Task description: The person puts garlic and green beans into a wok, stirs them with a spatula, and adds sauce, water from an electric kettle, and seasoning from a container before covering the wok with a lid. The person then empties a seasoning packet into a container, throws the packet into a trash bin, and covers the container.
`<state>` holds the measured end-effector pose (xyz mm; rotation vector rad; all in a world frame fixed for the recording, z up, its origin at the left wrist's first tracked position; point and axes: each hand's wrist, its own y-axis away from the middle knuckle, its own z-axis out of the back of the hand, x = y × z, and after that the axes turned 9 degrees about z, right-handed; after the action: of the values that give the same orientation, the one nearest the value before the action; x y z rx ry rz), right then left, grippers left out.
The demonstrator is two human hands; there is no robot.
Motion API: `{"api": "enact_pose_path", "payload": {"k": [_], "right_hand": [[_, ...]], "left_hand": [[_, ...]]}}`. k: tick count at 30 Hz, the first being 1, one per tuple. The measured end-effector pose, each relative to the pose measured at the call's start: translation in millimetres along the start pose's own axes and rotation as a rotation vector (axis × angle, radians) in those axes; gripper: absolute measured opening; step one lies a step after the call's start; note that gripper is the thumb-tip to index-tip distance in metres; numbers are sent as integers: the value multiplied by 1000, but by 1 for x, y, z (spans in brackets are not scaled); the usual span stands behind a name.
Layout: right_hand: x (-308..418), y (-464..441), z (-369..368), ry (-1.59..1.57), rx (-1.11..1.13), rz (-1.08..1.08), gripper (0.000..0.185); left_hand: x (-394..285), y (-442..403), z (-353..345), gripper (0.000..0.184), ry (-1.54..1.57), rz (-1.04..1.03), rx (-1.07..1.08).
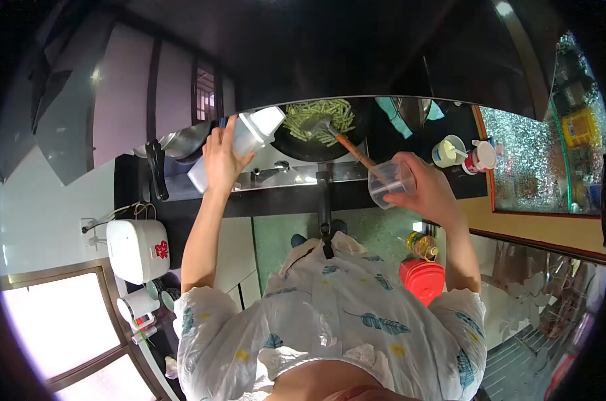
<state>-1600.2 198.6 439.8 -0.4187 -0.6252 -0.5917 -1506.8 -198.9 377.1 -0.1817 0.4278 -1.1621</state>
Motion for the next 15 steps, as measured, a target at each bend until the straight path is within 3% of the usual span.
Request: {"api": "enact_pose_path", "payload": {"k": [3,8,13,15], "right_hand": [[-8,5,2,-5,-19,10,62],[-18,5,6,-84,29,-58,67],[-28,11,5,-29,-40,39,63],[-24,9,11,-66,28,-56,65]], "left_hand": [[-8,-10,5,89,19,-81,-110],[-2,-15,-20,80,-40,-65,-2],[-11,-25,-15,81,-61,-177,-124],[-10,-29,-20,81,-86,-179,-103]]}}
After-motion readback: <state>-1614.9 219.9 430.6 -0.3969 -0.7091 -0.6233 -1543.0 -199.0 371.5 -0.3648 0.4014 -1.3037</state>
